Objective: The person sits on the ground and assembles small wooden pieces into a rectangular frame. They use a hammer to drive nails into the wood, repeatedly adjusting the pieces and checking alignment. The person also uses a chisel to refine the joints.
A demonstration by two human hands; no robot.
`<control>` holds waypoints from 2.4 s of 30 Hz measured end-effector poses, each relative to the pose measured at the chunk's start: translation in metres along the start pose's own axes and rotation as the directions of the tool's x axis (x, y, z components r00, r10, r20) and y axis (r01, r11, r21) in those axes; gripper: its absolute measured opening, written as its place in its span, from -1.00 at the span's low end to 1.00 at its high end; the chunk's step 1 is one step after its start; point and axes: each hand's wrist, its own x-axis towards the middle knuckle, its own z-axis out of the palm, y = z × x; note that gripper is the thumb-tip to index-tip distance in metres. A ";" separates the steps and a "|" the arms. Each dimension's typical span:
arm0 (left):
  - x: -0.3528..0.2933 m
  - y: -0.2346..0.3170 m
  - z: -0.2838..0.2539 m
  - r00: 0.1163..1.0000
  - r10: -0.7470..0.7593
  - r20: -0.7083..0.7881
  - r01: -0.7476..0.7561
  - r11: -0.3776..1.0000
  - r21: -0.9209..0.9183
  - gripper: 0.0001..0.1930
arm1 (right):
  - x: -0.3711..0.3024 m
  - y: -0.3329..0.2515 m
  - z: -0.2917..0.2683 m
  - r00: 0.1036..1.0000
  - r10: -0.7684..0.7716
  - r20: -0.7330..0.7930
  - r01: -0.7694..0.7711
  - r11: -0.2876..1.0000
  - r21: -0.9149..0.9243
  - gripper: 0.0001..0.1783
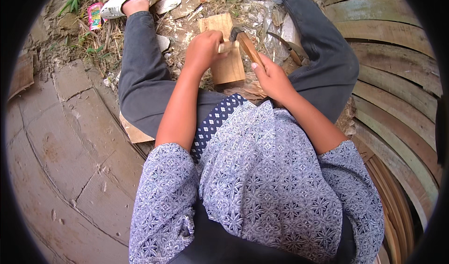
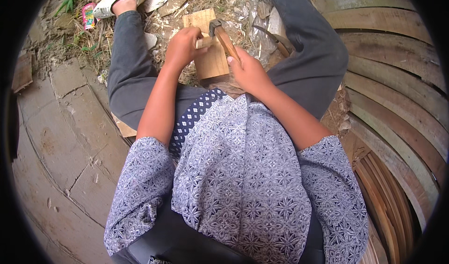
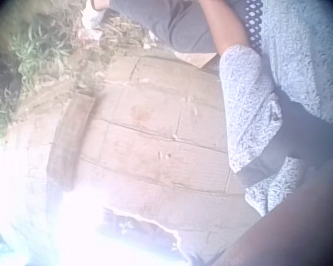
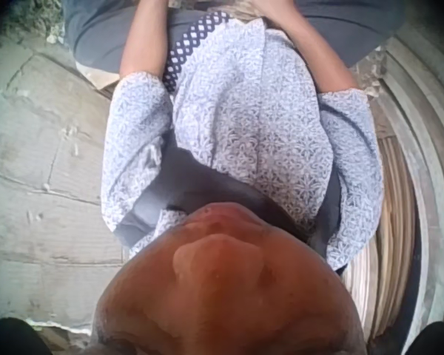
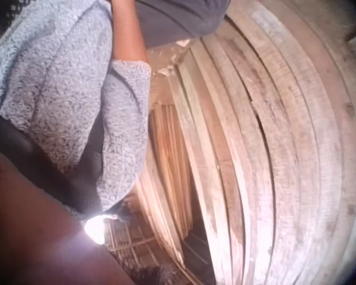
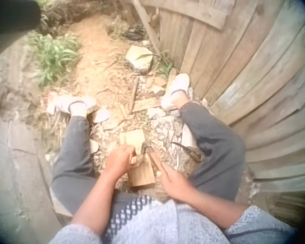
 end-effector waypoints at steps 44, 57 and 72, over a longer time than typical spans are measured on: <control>0.034 0.007 -0.007 0.945 -0.044 0.323 -0.086 0.923 0.376 -0.54 | 0.011 0.057 0.035 0.996 0.083 0.029 -0.083 0.997 0.004 -0.54; 0.027 0.000 0.002 0.953 -0.027 0.303 -0.101 0.912 0.399 -0.55 | 0.016 0.056 0.035 0.992 0.084 -0.092 -0.072 0.990 0.125 -0.56; 0.026 0.002 0.005 0.947 -0.061 0.315 -0.093 0.887 0.453 -0.54 | 0.007 0.021 0.023 0.967 0.012 -0.254 0.042 0.977 0.207 -0.56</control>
